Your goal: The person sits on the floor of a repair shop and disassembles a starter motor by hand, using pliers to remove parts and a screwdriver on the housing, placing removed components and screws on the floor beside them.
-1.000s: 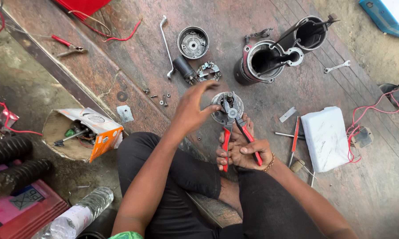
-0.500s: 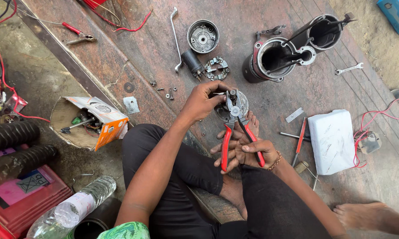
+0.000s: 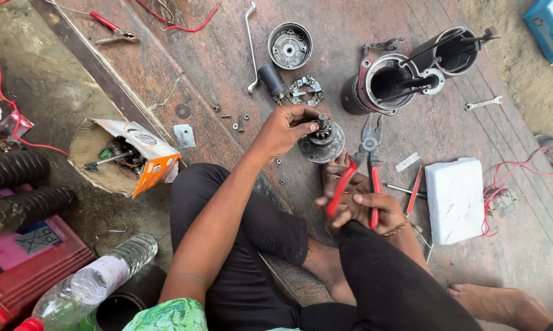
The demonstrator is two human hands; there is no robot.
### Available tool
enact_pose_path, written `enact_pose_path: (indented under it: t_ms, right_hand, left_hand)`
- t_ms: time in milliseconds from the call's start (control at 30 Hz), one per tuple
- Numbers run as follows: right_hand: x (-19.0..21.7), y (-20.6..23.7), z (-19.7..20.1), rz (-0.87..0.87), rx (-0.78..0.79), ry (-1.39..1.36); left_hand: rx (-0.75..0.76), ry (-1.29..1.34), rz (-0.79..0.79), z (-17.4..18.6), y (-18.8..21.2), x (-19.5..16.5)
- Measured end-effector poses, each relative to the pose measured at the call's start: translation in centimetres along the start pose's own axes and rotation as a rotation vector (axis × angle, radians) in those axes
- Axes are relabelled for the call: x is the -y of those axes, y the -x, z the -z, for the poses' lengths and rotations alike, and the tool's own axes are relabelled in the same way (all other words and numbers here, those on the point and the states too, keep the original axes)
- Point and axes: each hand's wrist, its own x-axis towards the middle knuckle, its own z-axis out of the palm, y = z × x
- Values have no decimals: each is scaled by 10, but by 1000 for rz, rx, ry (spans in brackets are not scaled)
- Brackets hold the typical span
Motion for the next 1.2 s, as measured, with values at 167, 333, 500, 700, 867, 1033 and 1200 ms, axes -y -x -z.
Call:
enact_pose_path:
  t_ms: [167,333,500,700,867,1033,1200]
  right_hand:
    - [24,13,1,-60,-34,125]
    - [47,10,-21,-246,-117,443]
    - [41,-4,-20,-360,70,227]
    - [32,-14,2,-454,202,62]
    - [34,-12,5,-471,252,42]
    - [31,-8,1,-436,223,-7]
    - [25,-9,-2,-429,176,-48]
  left_hand:
    - [26,51,-19,-1,-1,4]
    - [57,66,-38,-2,0,9]
    - [68,155,-37,-4,1,11]
    - [68,173,65,-8,6,5]
    - [132,189,44,-13,7,0]
    - [132,147,50,-19,8,0]
    - [124,129,50,-22,9,0]
